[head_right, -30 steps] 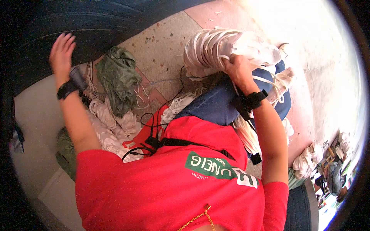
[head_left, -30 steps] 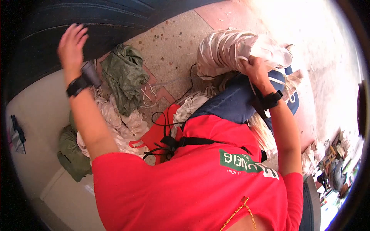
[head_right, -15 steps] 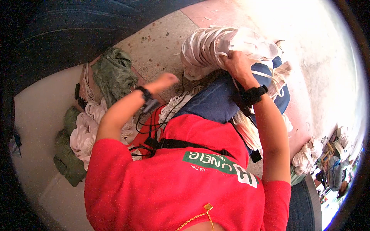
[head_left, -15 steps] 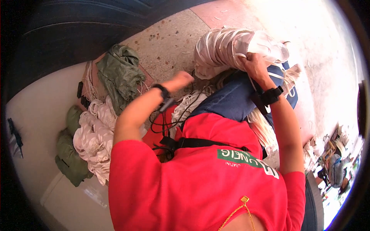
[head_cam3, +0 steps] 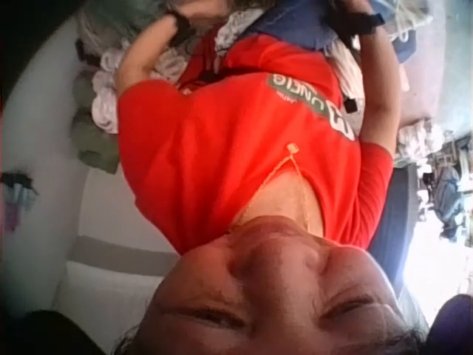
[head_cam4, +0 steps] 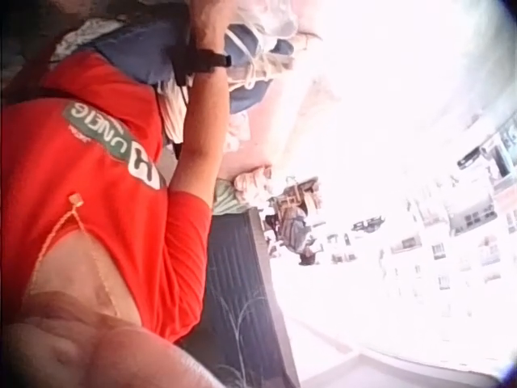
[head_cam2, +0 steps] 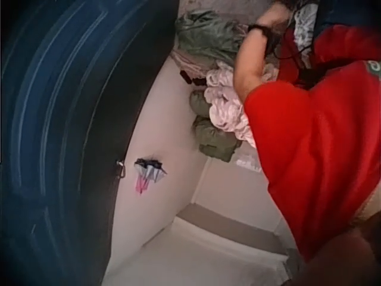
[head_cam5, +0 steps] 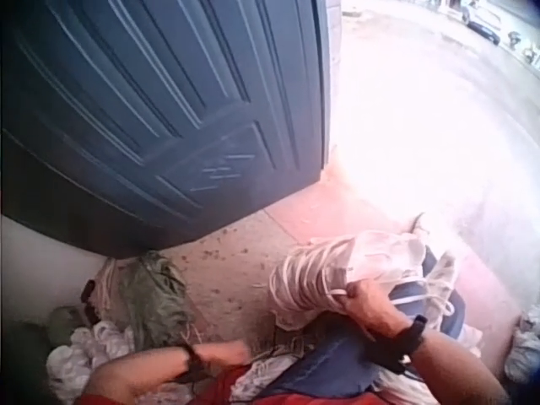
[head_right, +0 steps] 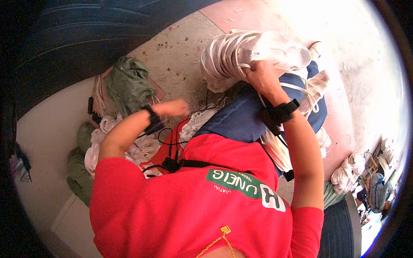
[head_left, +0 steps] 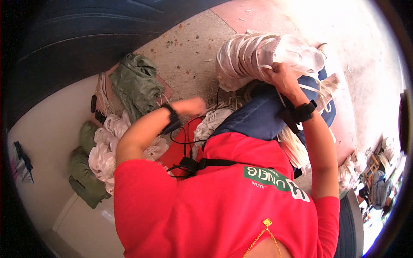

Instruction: The recorder is threading laces through the eyelets of shoe uppers.

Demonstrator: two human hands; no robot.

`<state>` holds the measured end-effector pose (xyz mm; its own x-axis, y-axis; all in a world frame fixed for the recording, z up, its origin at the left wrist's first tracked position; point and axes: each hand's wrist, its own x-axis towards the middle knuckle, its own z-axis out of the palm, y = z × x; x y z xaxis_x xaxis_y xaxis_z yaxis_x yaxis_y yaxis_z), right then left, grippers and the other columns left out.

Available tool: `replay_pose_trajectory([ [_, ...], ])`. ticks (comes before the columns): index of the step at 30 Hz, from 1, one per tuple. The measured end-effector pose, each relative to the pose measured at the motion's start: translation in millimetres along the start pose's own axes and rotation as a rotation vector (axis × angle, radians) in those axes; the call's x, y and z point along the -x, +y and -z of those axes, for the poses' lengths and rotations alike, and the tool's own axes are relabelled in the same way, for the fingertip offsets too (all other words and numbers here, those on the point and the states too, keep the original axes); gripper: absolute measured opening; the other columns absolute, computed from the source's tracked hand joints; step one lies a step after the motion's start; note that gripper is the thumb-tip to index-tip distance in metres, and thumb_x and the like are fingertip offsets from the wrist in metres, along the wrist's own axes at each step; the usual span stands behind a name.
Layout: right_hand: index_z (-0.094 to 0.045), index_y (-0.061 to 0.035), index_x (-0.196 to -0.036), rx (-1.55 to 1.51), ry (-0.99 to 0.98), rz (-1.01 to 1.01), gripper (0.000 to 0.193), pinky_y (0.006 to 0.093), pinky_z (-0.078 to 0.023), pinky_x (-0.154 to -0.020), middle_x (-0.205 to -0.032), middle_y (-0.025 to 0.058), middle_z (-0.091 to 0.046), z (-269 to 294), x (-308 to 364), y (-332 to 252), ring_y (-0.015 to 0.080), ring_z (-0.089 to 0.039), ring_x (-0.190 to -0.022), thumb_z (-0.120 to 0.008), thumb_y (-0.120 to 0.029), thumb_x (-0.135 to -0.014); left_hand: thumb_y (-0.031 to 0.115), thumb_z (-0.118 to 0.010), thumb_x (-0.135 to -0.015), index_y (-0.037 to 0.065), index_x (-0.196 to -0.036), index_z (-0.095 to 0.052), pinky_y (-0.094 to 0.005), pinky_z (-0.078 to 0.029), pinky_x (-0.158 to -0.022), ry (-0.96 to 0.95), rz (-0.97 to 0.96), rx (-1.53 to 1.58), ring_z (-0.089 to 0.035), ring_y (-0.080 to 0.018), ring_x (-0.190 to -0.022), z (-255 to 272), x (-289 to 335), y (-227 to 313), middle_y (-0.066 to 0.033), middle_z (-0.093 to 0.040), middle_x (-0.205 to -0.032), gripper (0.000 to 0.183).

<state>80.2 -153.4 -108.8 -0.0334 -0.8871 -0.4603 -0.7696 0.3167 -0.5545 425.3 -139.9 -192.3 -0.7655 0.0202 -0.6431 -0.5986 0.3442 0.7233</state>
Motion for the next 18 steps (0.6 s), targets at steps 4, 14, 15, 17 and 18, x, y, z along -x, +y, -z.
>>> replay_pose_trajectory([
  [4,-0.062,0.0029,-0.074,-0.001,-0.018,0.037,0.032,0.0425,-0.045,-0.061,-0.067,0.0257,-0.056,-1.6,-0.7,-4.7,0.0375,-0.058,-0.065,-0.055,-0.028,-0.076,0.022,-0.048,-0.075,-0.002,-0.063,-0.055,-0.0403,-0.040,-0.050,-0.281,0.043,-0.531,-0.051,-0.0305,-0.053,-26.8,157.4,-33.2,-0.0183,-0.054,-0.061,0.028],
  [14,-0.060,0.0037,-0.071,0.073,-0.014,0.156,0.037,0.0424,-0.045,-0.061,-0.066,0.0247,-0.056,-3.6,7.2,5.1,0.0370,-0.058,-0.065,-0.055,-0.033,-0.074,0.015,-0.043,-0.080,0.003,-0.071,-0.054,-0.0298,-0.040,-0.038,1.174,1.420,0.828,-0.049,-0.0168,-0.042,-37.6,401.8,65.7,-0.0072,-0.053,-0.055,0.018],
  [15,-0.060,0.0037,-0.071,0.054,-0.010,0.185,0.037,0.0424,-0.045,-0.061,-0.066,0.0247,-0.056,-6.3,5.0,7.8,0.0370,-0.058,-0.065,-0.055,-0.033,-0.074,0.015,-0.045,-0.080,0.004,-0.072,-0.053,-0.0290,-0.040,-0.039,1.073,1.448,0.775,-0.049,-0.0162,-0.043,-49.3,421.3,79.6,-0.0068,-0.054,-0.056,0.016],
  [17,-0.055,0.0050,-0.063,-0.036,0.044,0.297,0.042,0.0414,-0.041,-0.054,-0.057,0.0236,-0.050,-15.9,-0.4,11.4,0.0319,-0.055,-0.052,-0.055,-0.036,-0.074,0.018,-0.047,-0.082,0.005,-0.075,-0.051,-0.0306,-0.042,-0.043,1.077,1.394,0.994,-0.051,-0.0189,-0.046,-78.0,452.0,112.9,-0.0052,-0.056,-0.062,0.015],
  [18,-0.055,0.0050,-0.063,-0.049,0.051,0.306,0.042,0.0414,-0.041,-0.054,-0.057,0.0236,-0.050,-13.6,-0.1,10.2,0.0319,-0.055,-0.052,-0.055,-0.036,-0.074,0.016,-0.046,-0.083,0.005,-0.074,-0.052,-0.0285,-0.041,-0.044,1.316,1.356,1.103,-0.050,-0.0171,-0.048,-80.5,440.8,152.5,-0.0045,-0.056,-0.063,0.016],
])
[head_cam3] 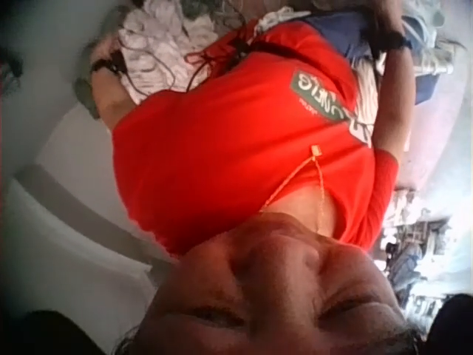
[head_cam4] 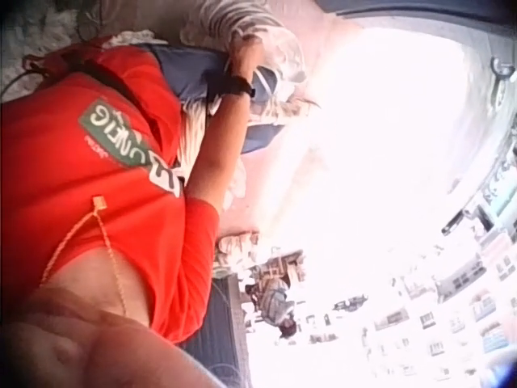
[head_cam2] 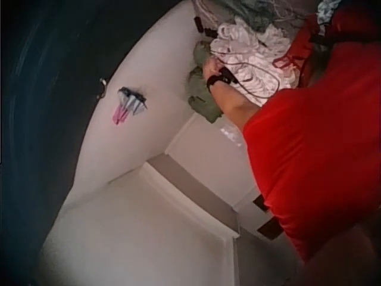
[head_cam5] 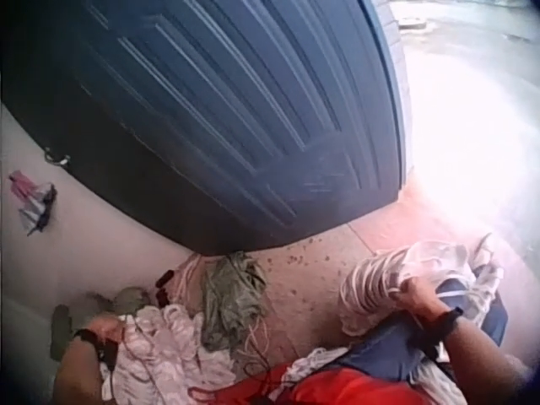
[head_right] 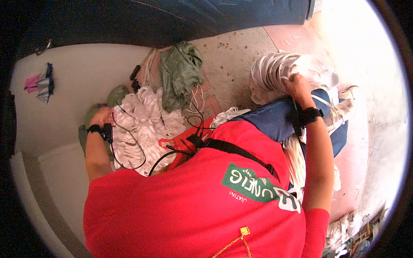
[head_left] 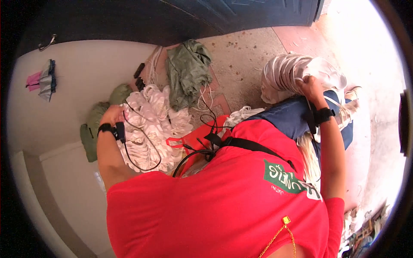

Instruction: The recorder is threading laces through the eyelets of shoe uppers.

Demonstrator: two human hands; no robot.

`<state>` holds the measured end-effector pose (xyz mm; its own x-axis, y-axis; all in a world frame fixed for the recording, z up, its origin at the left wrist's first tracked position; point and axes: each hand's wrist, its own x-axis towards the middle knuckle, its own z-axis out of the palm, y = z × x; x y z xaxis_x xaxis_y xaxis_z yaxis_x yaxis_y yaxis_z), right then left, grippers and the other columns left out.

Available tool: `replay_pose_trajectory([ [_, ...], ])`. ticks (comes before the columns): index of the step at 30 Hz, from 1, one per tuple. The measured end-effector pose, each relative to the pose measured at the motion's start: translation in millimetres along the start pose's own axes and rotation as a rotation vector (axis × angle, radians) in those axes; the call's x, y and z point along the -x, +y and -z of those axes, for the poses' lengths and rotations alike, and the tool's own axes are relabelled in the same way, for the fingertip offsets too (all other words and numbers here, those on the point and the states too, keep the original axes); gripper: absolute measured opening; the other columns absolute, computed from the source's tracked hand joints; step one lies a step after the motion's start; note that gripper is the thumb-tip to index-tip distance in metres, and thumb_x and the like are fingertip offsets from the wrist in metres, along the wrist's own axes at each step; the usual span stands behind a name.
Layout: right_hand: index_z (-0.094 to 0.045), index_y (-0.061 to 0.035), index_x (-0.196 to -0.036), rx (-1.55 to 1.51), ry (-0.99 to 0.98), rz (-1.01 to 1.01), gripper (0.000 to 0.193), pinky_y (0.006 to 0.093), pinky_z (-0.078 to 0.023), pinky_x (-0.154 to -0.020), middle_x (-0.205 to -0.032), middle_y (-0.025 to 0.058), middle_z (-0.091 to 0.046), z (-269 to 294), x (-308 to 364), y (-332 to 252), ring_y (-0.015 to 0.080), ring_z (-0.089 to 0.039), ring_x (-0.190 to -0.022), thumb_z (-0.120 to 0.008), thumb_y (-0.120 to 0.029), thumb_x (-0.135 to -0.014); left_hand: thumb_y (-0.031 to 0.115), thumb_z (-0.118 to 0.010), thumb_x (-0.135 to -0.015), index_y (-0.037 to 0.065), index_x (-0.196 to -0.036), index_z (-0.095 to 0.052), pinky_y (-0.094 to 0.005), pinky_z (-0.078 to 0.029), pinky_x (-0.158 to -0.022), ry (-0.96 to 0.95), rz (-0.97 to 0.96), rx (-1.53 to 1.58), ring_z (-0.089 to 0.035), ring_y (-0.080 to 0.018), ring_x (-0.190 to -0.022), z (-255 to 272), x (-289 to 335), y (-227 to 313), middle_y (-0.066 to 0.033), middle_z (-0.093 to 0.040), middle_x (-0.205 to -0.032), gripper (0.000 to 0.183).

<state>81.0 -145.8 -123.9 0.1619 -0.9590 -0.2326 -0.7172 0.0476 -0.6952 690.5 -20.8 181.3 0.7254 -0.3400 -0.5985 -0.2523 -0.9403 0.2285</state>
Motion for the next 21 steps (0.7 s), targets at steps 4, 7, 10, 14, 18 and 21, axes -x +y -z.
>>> replay_pose_trajectory([
  [4,-0.059,0.0046,-0.068,0.015,-0.068,-0.031,0.038,0.0422,-0.044,-0.061,-0.067,0.0256,-0.056,6.2,-4.3,-2.3,0.0377,-0.058,-0.066,-0.057,-0.033,-0.071,0.017,-0.047,-0.082,0.006,-0.074,-0.052,-0.0244,-0.036,-0.042,0.206,-0.015,0.110,-0.046,-0.0114,-0.049,82.6,46.6,-63.3,-0.0018,-0.052,-0.061,0.014],
  [7,-0.058,0.0050,-0.068,-0.009,-0.045,-0.047,0.039,0.0424,-0.044,-0.062,-0.068,0.0256,-0.056,2.7,-6.1,11.9,0.0376,-0.058,-0.067,-0.059,-0.034,-0.069,0.016,-0.048,-0.081,0.006,-0.073,-0.052,-0.0229,-0.033,-0.040,0.361,-0.022,0.120,-0.044,-0.0093,-0.048,100.2,98.5,-82.5,-0.0006,-0.050,-0.059,0.014],
  [10,-0.059,0.0050,-0.071,-0.064,-0.081,-0.023,0.039,0.0421,-0.045,-0.064,-0.071,0.0251,-0.057,0.8,-12.7,16.7,0.0374,-0.059,-0.071,-0.059,-0.034,-0.068,0.018,-0.049,-0.082,0.005,-0.073,-0.054,-0.0216,-0.032,-0.040,0.355,0.007,0.204,-0.044,-0.0096,-0.046,111.2,154.5,-91.7,-0.0006,-0.050,-0.057,0.017],
  [14,-0.060,0.0047,-0.076,-0.057,-0.121,0.020,0.039,0.0411,-0.046,-0.070,-0.078,0.0244,-0.059,5.5,-11.3,11.4,0.0365,-0.059,-0.078,-0.059,-0.033,-0.068,0.019,-0.050,-0.081,0.004,-0.080,-0.061,-0.0270,-0.041,-0.048,0.196,0.239,-0.401,-0.050,-0.0142,-0.050,89.6,207.0,-107.0,-0.0049,-0.056,-0.060,0.019],
  [18,-0.059,0.0069,-0.077,-0.076,-0.041,0.041,0.038,0.0429,-0.047,-0.064,-0.074,0.0254,-0.059,-25.7,-23.0,51.2,0.0358,-0.060,-0.072,-0.060,-0.030,-0.068,0.011,-0.056,-0.072,0.006,-0.090,-0.063,-0.0293,-0.045,-0.061,-0.625,0.374,-0.462,-0.055,-0.0165,-0.066,-32.4,239.2,-71.1,-0.0059,-0.061,-0.077,0.020],
  [21,-0.039,0.0130,-0.113,0.023,-0.034,-0.017,0.065,0.0421,-0.048,-0.061,-0.083,0.0238,-0.060,-10.9,-5.0,36.8,0.0343,-0.061,-0.074,-0.058,-0.035,-0.072,0.012,-0.055,-0.073,0.005,-0.091,-0.062,-0.0292,-0.045,-0.061,-0.547,0.118,-0.717,-0.055,-0.0164,-0.066,-49.9,220.1,-103.9,-0.0058,-0.061,-0.076,0.020],
])
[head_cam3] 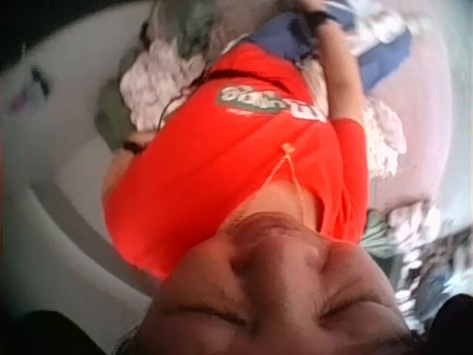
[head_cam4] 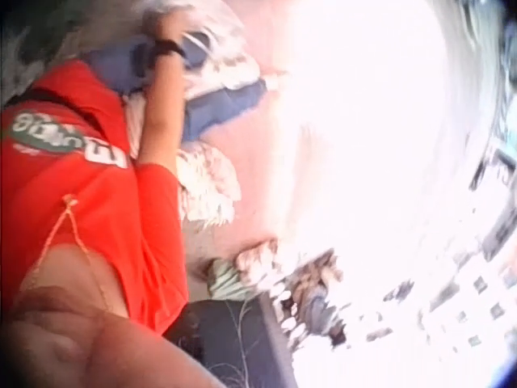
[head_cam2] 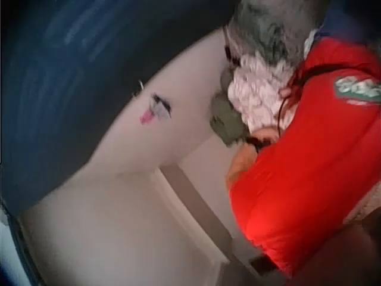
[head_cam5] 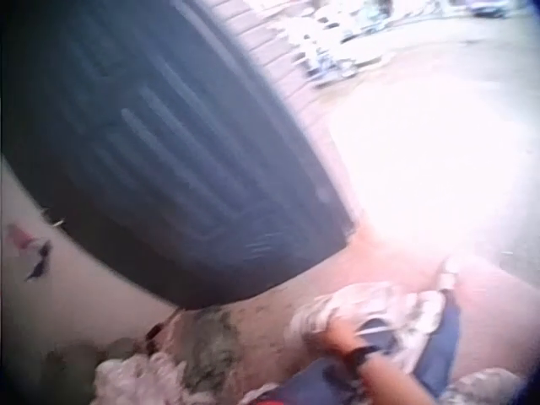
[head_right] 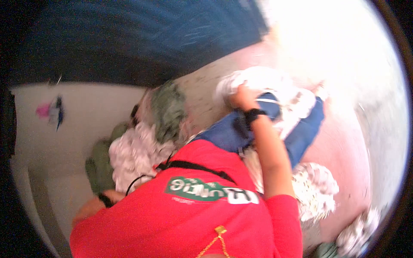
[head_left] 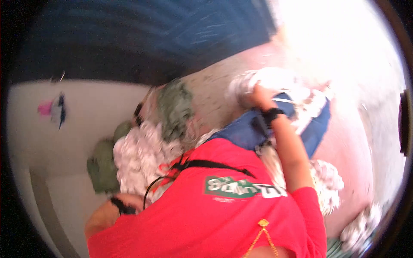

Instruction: The recorder is threading laces through the eyelets of shoe uppers.

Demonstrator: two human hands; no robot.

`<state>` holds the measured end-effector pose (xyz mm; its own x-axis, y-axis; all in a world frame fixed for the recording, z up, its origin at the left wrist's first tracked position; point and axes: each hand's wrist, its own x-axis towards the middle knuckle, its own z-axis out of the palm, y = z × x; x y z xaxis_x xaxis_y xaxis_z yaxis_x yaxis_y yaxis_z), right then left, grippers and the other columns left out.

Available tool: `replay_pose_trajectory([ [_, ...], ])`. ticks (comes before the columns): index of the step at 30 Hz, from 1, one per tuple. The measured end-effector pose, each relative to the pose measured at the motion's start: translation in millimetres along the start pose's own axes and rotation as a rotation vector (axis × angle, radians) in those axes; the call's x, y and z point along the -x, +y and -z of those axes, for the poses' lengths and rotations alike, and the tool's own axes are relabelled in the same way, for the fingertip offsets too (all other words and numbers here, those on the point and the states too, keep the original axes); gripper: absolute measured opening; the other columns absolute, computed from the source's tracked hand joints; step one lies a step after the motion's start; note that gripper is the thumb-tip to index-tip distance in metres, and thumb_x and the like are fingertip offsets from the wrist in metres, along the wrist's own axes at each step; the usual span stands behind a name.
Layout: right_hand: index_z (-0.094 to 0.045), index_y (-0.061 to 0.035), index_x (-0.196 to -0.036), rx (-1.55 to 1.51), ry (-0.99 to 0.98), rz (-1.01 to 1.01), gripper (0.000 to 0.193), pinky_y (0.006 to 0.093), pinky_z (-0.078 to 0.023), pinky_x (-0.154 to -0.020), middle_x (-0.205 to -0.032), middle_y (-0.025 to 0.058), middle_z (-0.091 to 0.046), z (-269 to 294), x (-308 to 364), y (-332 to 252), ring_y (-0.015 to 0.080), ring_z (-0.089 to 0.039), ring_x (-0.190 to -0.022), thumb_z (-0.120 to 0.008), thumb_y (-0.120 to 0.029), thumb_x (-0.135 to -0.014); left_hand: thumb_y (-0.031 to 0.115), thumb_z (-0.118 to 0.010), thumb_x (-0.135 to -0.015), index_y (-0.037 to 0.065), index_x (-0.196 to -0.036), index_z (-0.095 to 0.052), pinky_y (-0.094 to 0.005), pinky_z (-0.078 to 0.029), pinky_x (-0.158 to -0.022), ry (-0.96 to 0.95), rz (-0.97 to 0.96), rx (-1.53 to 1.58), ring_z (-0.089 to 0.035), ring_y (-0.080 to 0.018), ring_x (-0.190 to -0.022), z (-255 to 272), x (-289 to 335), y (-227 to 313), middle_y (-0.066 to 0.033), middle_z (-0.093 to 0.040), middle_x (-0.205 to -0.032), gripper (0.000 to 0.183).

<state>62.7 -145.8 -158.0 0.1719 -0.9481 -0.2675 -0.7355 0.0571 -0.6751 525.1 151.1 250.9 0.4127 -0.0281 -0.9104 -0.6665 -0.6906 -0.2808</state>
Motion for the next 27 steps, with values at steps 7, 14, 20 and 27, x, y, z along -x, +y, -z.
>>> replay_pose_trajectory([
  [7,-0.063,-0.0024,-0.084,-0.140,0.020,0.012,0.023,0.0421,-0.048,-0.070,-0.089,0.0198,-0.061,16.8,12.1,-28.1,0.0326,-0.060,-0.082,-0.052,-0.009,-0.065,0.013,-0.055,-0.075,0.003,-0.093,-0.060,-0.0289,-0.045,-0.061,0.571,-0.528,-0.712,-0.055,-0.0160,-0.065,43.9,-72.5,146.3,-0.0055,-0.060,-0.074,0.020],
  [14,-0.062,0.0016,-0.072,-0.650,0.296,0.085,0.035,0.0340,-0.044,-0.059,-0.062,0.0165,-0.057,48.3,61.2,-8.5,0.0212,-0.055,-0.057,-0.049,-0.029,-0.082,0.012,-0.049,-0.085,0.003,-0.099,-0.055,-0.0174,-0.036,-0.048,0.385,-1.311,0.047,-0.046,-0.0047,-0.057,4.8,-32.1,461.8,0.0006,-0.054,-0.072,0.018],
  [20,-0.063,-0.0053,-0.086,-0.897,0.773,-0.538,0.026,0.0212,-0.041,-0.054,-0.068,-0.0014,-0.055,170.4,250.7,37.5,0.0076,-0.049,-0.060,-0.050,-0.027,-0.086,0.007,-0.050,-0.083,0.000,-0.095,-0.057,-0.0210,-0.043,-0.056,-0.041,-1.684,-0.275,-0.053,-0.0075,-0.063,-92.4,-47.6,561.7,-0.0017,-0.058,-0.071,0.016],
  [27,-0.062,-0.0074,-0.081,-1.062,1.052,-0.413,0.025,0.0173,-0.029,-0.040,-0.061,-0.0049,-0.047,186.2,338.6,5.3,0.0032,-0.037,-0.047,-0.049,-0.029,-0.087,0.018,-0.047,-0.087,0.000,-0.097,-0.058,-0.0230,-0.044,-0.059,-0.379,-1.947,-0.618,-0.054,-0.0104,-0.066,-179.7,-12.7,561.9,-0.0038,-0.059,-0.075,0.023],
])
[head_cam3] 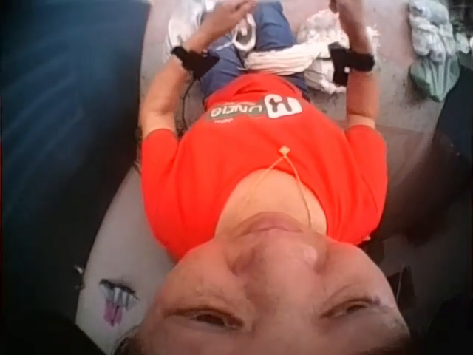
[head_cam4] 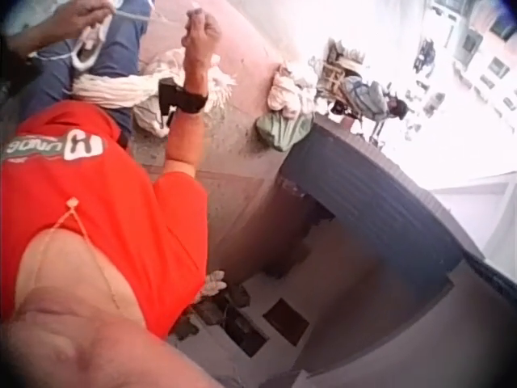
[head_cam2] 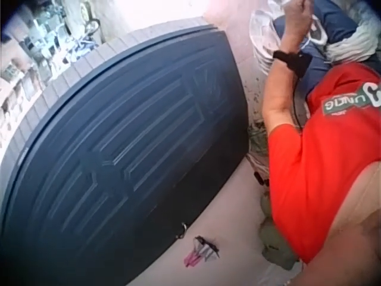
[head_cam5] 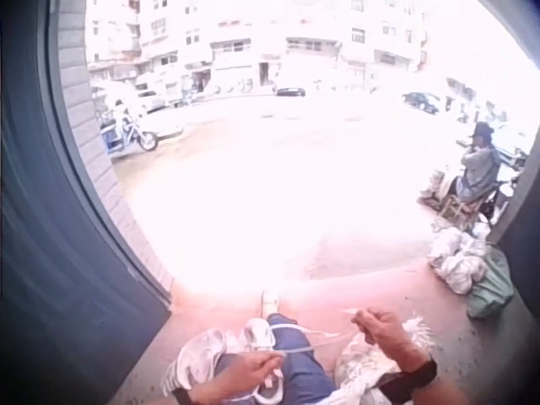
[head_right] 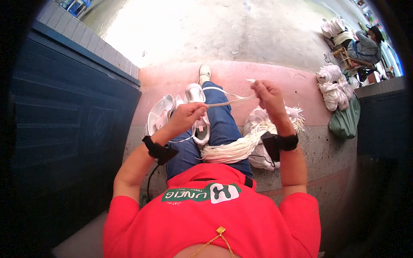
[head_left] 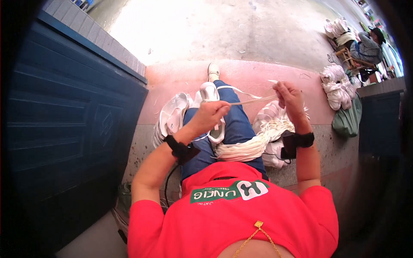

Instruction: The recorder is threading laces through the eyelets of shoe uppers.

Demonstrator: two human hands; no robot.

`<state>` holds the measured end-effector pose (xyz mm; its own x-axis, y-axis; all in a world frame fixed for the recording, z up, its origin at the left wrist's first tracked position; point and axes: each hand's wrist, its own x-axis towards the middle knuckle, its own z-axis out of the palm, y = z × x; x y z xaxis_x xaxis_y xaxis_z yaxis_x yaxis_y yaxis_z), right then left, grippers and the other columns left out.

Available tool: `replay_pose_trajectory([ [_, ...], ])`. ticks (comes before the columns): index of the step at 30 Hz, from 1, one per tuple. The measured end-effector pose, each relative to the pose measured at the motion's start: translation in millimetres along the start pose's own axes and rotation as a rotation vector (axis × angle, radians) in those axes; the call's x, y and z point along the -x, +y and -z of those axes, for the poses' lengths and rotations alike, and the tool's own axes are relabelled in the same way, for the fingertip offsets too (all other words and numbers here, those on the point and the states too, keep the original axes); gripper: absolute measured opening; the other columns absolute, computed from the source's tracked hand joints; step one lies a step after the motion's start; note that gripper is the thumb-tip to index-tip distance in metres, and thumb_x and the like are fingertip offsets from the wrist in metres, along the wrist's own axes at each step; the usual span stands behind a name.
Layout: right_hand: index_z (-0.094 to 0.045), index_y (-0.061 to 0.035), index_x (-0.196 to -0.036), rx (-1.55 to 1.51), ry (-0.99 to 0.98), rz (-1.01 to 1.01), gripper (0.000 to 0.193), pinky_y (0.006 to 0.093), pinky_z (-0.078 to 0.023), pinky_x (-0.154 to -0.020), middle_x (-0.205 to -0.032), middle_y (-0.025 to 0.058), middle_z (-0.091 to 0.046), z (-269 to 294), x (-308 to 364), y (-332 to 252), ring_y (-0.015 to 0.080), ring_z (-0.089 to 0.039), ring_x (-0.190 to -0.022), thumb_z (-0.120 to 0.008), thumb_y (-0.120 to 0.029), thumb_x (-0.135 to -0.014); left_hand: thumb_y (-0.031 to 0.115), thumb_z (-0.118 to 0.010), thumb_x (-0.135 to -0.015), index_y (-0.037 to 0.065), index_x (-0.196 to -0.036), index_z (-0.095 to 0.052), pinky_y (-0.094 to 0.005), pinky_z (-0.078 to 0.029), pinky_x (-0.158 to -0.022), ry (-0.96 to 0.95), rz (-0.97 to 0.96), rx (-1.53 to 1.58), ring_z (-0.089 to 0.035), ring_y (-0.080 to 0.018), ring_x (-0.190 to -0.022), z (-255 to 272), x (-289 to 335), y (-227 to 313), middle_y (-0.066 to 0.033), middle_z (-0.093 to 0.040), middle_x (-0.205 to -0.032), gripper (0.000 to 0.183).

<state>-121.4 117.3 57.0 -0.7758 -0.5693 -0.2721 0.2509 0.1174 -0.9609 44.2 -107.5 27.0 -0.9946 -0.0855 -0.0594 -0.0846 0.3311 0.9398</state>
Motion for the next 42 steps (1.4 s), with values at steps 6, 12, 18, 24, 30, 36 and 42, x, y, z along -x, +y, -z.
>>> replay_pose_trajectory([
  [6,-0.059,-0.0003,-0.086,0.434,-0.256,0.384,0.019,0.0281,-0.042,-0.058,-0.067,0.0069,-0.057,-86.2,31.6,5.6,0.0134,-0.053,-0.064,-0.049,-0.016,-0.085,0.040,-0.040,-0.089,-0.001,-0.080,-0.059,-0.0220,-0.040,-0.057,-0.014,0.137,0.422,-0.050,-0.0095,-0.064,-16.3,2.4,25.6,-0.0036,-0.058,-0.075,0.046],
  [12,-0.056,-0.0023,-0.097,0.391,-0.293,0.642,0.019,0.0317,-0.046,-0.058,-0.085,0.0113,-0.060,-94.8,36.9,41.2,0.0183,-0.057,-0.073,-0.047,-0.010,-0.082,0.012,-0.048,-0.086,0.002,-0.094,-0.057,-0.0261,-0.046,-0.068,0.290,0.081,0.864,-0.057,-0.0141,-0.070,34.2,29.8,29.0,-0.0062,-0.060,-0.075,0.016],
  [18,-0.048,-0.0023,-0.110,-0.297,0.368,0.193,0.025,0.0172,-0.035,-0.048,-0.072,0.0016,-0.051,96.5,51.4,13.1,0.0048,-0.040,-0.054,-0.044,-0.006,-0.085,0.013,-0.044,-0.086,0.003,-0.104,-0.050,-0.0176,-0.021,-0.035,0.772,0.097,0.709,-0.025,-0.0024,-0.042,183.5,120.5,22.3,0.0062,-0.027,-0.054,0.021],
  [24,-0.047,0.0039,-0.097,-1.224,0.443,0.233,0.014,0.0295,-0.041,-0.069,-0.080,0.0105,-0.050,300.2,116.8,57.6,0.0198,-0.048,-0.073,-0.042,-0.001,-0.085,0.036,-0.044,-0.088,0.007,-0.103,-0.051,-0.0186,-0.017,-0.033,1.246,0.447,-0.058,-0.024,-0.0019,-0.039,267.1,208.0,-13.5,0.0074,-0.030,-0.053,0.034],
  [30,-0.046,0.0055,-0.102,-1.196,0.651,0.509,0.018,0.0297,-0.042,-0.076,-0.101,0.0140,-0.053,380.1,128.0,48.3,0.0249,-0.051,-0.091,-0.038,-0.001,-0.087,0.034,-0.054,-0.081,0.012,-0.095,-0.061,-0.0181,-0.023,-0.039,1.001,0.489,-0.352,-0.032,-0.0027,-0.048,249.6,180.1,-59.8,0.0075,-0.041,-0.063,0.027],
  [36,-0.040,0.0052,-0.116,-0.708,0.256,0.586,0.030,0.0313,-0.038,-0.093,-0.119,0.0163,-0.046,417.7,144.6,5.0,0.0232,-0.047,-0.107,-0.037,0.002,-0.086,0.025,-0.049,-0.085,0.002,-0.091,-0.060,-0.0257,-0.041,-0.065,0.481,0.330,-0.262,-0.049,-0.0107,-0.075,133.1,52.5,-86.2,-0.0016,-0.057,-0.084,0.026],
  [42,-0.048,-0.0009,-0.112,-0.017,0.356,0.234,0.027,0.0279,-0.039,-0.089,-0.110,0.0101,-0.052,212.3,90.1,5.4,0.0156,-0.050,-0.100,-0.045,-0.008,-0.086,0.015,-0.047,-0.080,0.000,-0.074,-0.057,-0.0307,-0.041,-0.048,-0.077,0.463,-0.154,-0.050,-0.0167,-0.050,8.6,-12.0,-73.1,-0.0084,-0.056,-0.060,0.019],
])
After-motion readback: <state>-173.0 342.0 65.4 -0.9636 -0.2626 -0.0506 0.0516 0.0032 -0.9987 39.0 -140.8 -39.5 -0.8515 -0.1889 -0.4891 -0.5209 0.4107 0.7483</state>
